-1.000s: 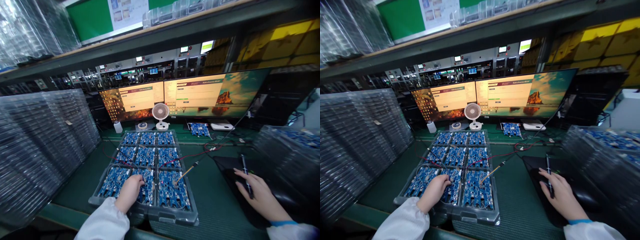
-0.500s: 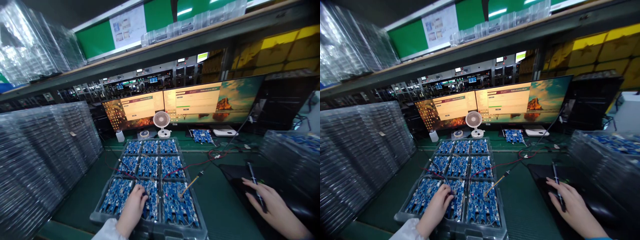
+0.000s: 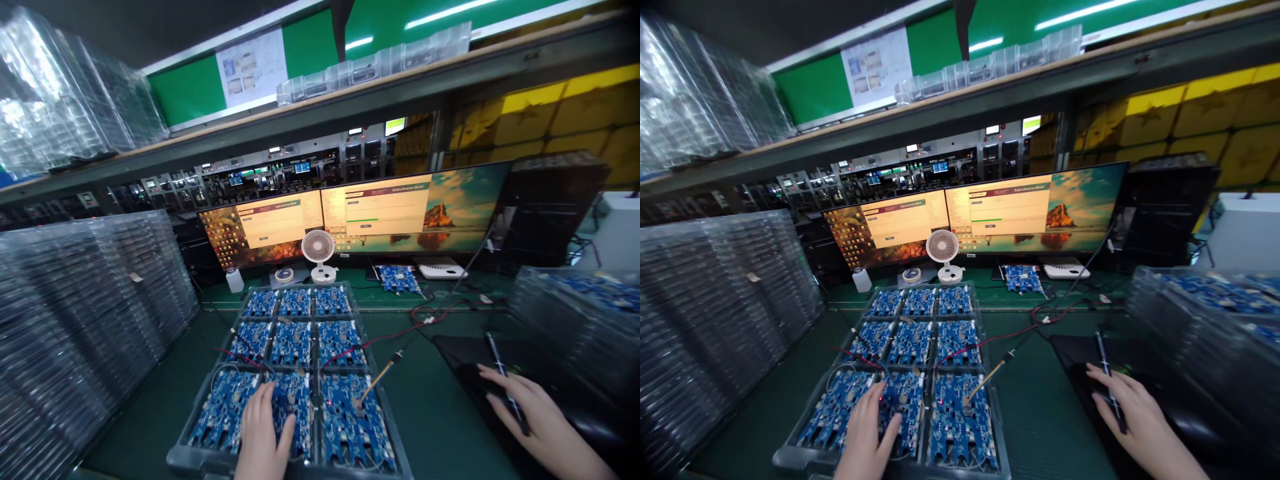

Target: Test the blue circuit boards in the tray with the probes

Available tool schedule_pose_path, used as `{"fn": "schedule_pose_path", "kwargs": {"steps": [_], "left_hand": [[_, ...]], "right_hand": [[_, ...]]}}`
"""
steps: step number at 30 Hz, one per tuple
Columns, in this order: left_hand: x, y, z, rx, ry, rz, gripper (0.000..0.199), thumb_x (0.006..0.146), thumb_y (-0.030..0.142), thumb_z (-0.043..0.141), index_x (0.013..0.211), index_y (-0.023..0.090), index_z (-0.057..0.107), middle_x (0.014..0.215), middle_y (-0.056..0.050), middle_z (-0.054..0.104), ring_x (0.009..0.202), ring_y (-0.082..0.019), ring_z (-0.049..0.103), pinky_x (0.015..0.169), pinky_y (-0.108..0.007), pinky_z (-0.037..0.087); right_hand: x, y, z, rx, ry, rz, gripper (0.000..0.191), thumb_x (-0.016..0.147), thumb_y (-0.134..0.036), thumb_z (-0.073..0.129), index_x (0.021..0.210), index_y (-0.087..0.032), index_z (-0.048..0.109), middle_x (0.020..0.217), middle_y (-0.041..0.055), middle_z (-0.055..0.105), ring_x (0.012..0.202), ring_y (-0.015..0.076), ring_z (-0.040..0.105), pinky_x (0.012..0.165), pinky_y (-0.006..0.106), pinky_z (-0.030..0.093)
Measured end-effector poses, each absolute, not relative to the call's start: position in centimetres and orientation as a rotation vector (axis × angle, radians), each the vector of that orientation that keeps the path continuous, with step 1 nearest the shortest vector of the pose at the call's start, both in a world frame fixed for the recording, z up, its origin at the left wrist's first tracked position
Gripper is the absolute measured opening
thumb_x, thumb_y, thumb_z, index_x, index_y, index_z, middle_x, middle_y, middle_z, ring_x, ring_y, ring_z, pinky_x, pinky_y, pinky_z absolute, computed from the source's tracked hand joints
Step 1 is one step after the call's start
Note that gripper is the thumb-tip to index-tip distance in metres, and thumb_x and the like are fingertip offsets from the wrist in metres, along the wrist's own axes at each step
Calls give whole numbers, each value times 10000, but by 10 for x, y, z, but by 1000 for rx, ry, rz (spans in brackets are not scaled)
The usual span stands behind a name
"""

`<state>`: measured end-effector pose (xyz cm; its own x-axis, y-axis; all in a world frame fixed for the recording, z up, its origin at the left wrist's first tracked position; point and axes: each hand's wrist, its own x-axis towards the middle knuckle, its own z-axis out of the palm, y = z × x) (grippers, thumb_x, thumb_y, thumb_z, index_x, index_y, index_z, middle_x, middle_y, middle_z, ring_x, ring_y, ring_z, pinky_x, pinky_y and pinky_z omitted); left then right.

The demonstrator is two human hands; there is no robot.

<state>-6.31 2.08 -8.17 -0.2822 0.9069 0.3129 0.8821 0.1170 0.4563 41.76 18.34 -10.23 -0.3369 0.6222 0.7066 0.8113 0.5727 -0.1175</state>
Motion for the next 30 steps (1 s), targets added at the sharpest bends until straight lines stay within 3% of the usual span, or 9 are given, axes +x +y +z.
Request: {"fn": "schedule_pose_path", "kwargs": {"steps": [6, 19, 30], "left_hand": [[-36, 16, -105, 2014, 2626, 934, 528, 882, 298, 413, 1371, 102, 376, 1445, -210, 446, 1363, -374, 377, 1119, -684, 192], [-30, 18, -104, 2047, 2597, 884, 510, 845, 261, 449, 1332, 109, 422, 1470, -205, 414, 1375, -355, 369, 1109, -620, 283], [-29, 18, -104, 2030, 2594, 869, 508, 853, 273, 442, 1333, 108, 423, 1487, -202, 387, 1396, -342, 333, 1124, -611, 272]], "right_hand": [[417, 183, -106, -1164, -2053, -326, 332, 864, -397, 496, 1109, -206, 610, 1078, 94, 705, 973, 259, 644, 798, 415, 593], [418, 182, -104, -1231, -2047, -205, 354, 855, -430, 505, 1098, -204, 629, 1091, 100, 704, 988, 264, 647, 815, 422, 594], [419, 182, -105, -1226, -2027, -192, 368, 849, -458, 514, 1101, -214, 625, 1098, 89, 698, 990, 258, 647, 832, 405, 578]]}}
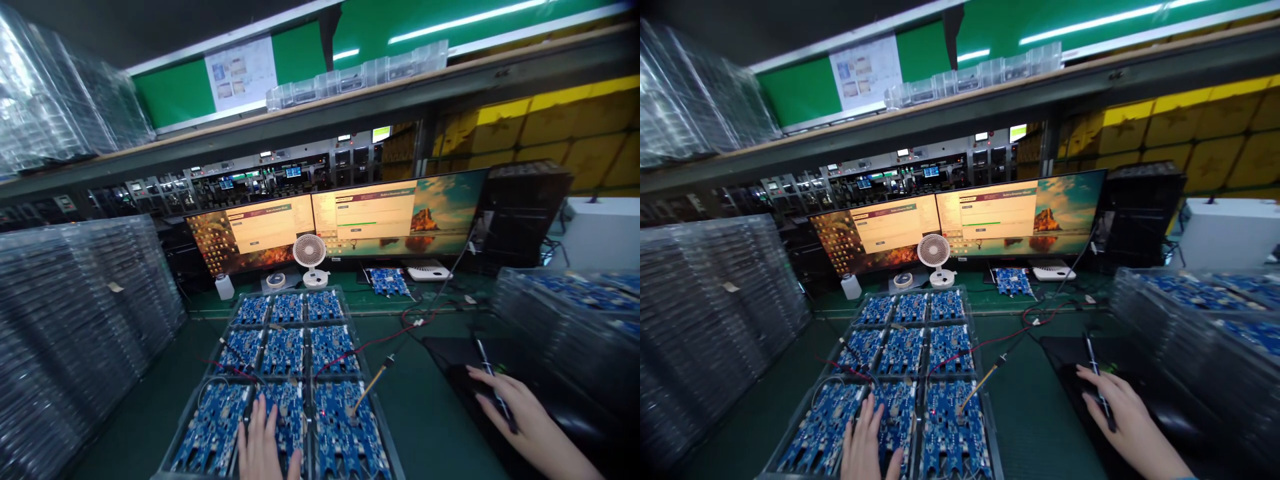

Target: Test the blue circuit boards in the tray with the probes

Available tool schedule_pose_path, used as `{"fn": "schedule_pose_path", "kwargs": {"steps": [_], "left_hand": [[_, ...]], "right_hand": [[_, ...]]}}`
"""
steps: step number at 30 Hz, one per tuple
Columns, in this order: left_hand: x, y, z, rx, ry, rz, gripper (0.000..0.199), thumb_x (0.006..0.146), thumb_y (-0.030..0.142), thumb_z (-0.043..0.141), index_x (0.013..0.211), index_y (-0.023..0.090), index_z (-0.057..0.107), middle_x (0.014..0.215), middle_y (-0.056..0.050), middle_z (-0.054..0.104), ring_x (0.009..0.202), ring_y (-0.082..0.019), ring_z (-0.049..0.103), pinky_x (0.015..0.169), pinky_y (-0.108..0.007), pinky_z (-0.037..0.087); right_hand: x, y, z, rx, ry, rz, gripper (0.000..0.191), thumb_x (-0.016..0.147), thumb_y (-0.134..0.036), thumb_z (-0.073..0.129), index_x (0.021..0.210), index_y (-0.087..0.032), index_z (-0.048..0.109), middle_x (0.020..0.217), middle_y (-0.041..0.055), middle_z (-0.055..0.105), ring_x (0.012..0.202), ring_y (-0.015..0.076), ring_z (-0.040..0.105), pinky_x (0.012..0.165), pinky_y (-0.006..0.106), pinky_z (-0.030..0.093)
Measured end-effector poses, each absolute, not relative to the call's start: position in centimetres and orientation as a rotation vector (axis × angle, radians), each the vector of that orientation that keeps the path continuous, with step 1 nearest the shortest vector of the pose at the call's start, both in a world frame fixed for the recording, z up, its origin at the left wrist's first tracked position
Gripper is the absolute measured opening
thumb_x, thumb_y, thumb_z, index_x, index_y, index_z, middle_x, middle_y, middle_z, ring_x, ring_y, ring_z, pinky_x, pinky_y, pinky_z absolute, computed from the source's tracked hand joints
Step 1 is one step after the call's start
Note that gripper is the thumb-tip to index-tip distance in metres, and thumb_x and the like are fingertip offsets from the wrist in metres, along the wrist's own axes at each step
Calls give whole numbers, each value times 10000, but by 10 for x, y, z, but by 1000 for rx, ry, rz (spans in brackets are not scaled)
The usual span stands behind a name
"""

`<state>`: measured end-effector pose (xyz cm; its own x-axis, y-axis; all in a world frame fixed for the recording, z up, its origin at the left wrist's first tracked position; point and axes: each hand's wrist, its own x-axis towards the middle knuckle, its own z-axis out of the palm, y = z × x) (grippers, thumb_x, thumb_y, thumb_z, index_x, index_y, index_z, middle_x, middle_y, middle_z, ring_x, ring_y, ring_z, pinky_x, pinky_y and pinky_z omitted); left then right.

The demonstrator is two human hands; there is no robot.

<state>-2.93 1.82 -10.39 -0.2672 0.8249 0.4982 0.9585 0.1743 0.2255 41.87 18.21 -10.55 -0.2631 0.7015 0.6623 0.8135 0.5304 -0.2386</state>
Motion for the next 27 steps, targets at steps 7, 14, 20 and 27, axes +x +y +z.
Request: {"fn": "schedule_pose_path", "kwargs": {"steps": [7, 14, 20, 27], "left_hand": [[-28, 20, -106, -1712, -2130, -799, 492, 852, 255, 439, 1327, 135, 400, 1472, -212, 399, 1388, -350, 340, 1108, -634, 280], [-25, 20, -104, -1706, -2141, -887, 488, 869, 258, 433, 1345, 162, 377, 1460, -196, 417, 1393, -339, 336, 1121, -631, 274], [-27, 21, -111, -1776, -2013, -994, 491, 856, 187, 439, 1341, 164, 367, 1461, -208, 410, 1405, -321, 325, 1125, -617, 275], [-30, 22, -114, -1812, -1944, -1040, 589, 858, 162, 435, 1418, 196, 256, 1490, -217, 360, 1426, -351, 272, 1116, -662, 253]], "right_hand": [[418, 183, -107, -1239, -2004, -135, 374, 853, -475, 506, 1093, -217, 631, 1082, 88, 700, 995, 255, 645, 850, 408, 570], [420, 183, -106, -1264, -1997, -73, 383, 847, -477, 509, 1095, -215, 638, 1073, 96, 703, 1000, 266, 647, 861, 422, 572], [420, 184, -108, -1282, -1970, -39, 382, 833, -466, 522, 1082, -204, 647, 1095, 106, 697, 1012, 271, 647, 878, 437, 562], [421, 186, -111, -1240, -1996, -134, 368, 849, -458, 523, 1104, -214, 628, 1085, 92, 697, 999, 256, 645, 854, 419, 571]]}}
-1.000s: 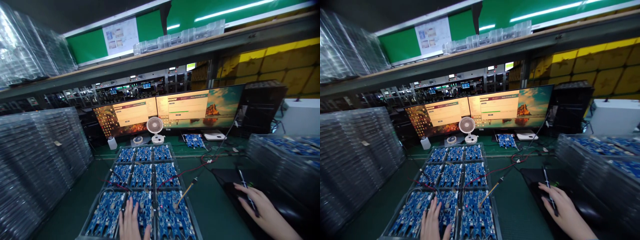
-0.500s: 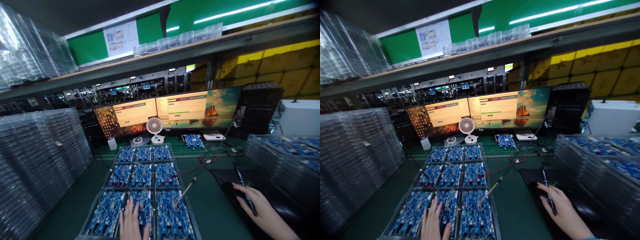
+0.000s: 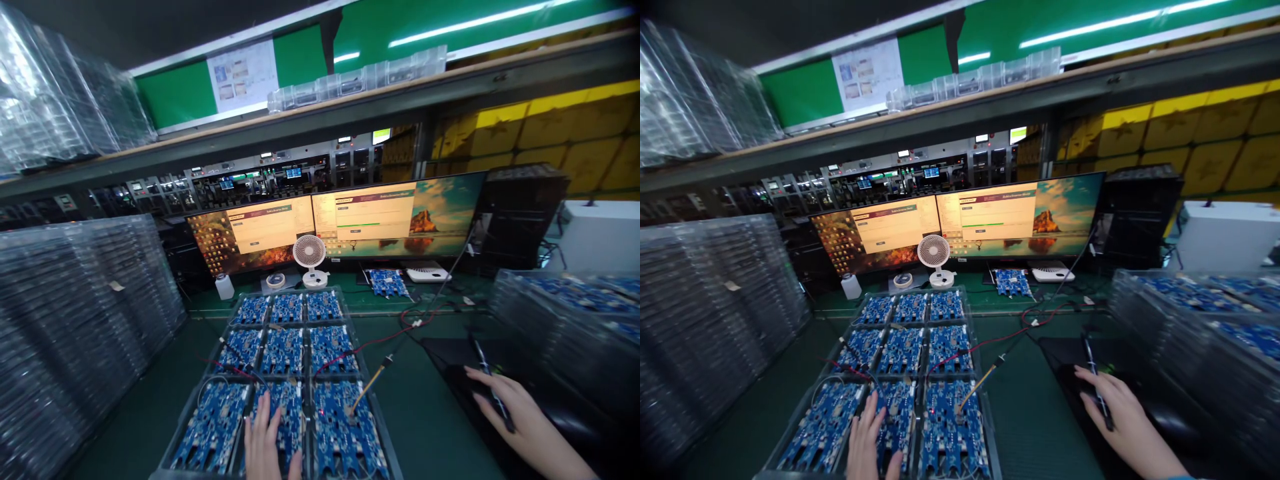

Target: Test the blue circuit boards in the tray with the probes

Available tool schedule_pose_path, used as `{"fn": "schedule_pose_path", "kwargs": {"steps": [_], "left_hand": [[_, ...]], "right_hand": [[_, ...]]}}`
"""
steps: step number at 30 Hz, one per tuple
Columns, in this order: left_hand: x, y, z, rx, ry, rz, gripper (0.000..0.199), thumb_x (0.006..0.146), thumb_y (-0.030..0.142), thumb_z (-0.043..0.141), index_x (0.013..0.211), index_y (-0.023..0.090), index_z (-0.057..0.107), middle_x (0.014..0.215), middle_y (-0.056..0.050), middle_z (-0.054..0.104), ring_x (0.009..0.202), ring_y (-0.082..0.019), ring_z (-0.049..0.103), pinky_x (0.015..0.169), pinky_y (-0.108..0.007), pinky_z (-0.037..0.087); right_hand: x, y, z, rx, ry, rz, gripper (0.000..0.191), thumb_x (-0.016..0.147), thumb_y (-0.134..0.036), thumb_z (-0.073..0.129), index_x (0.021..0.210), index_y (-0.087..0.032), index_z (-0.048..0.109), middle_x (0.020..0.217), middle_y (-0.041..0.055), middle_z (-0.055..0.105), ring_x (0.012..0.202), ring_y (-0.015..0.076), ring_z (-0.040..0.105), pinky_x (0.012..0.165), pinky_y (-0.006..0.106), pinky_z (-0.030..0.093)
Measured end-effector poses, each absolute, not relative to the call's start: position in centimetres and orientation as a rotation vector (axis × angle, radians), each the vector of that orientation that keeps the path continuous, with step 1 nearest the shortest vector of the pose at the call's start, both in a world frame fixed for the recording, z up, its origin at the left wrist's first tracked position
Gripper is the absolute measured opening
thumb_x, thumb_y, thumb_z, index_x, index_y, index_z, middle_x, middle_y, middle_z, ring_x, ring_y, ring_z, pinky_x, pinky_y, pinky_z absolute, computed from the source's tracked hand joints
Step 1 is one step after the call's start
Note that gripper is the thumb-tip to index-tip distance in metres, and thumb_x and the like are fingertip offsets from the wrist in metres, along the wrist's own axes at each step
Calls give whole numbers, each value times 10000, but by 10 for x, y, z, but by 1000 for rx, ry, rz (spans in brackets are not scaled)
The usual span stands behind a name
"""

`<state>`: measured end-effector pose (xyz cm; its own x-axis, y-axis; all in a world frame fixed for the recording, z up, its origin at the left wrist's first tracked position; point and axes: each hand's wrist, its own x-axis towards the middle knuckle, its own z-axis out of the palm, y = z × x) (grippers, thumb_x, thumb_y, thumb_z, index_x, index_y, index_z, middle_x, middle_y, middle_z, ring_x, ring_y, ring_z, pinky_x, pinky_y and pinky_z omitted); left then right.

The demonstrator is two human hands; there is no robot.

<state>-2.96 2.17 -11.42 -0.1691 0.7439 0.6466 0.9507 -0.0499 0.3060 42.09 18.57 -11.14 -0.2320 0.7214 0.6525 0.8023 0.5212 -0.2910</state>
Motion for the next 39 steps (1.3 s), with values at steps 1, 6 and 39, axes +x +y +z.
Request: {"fn": "schedule_pose_path", "kwargs": {"steps": [1, 6, 39], "left_hand": [[-29, 21, -113, -1811, -1947, -1038, 614, 860, 160, 437, 1434, 209, 227, 1497, -210, 352, 1431, -349, 257, 1120, -663, 248], [-26, 19, -106, -1807, -1967, -1066, 645, 878, 166, 442, 1465, 235, 182, 1526, -185, 315, 1441, -334, 236, 1128, -650, 266], [-21, 16, -103, -1828, -1960, -1069, 426, 887, 162, 403, 1312, 189, 406, 1542, -179, 282, 1456, -293, 208, 1148, -601, 237]], "right_hand": [[421, 186, -112, -1237, -1998, -140, 369, 850, -460, 523, 1106, -215, 626, 1088, 90, 695, 1000, 255, 644, 851, 418, 572], [423, 186, -113, -1254, -1992, -108, 374, 844, -475, 520, 1091, -217, 631, 1090, 91, 696, 1001, 260, 646, 855, 421, 570], [421, 184, -108, -1237, -2003, -118, 378, 855, -487, 511, 1083, -213, 636, 1054, 97, 701, 973, 249, 658, 839, 408, 581]]}}
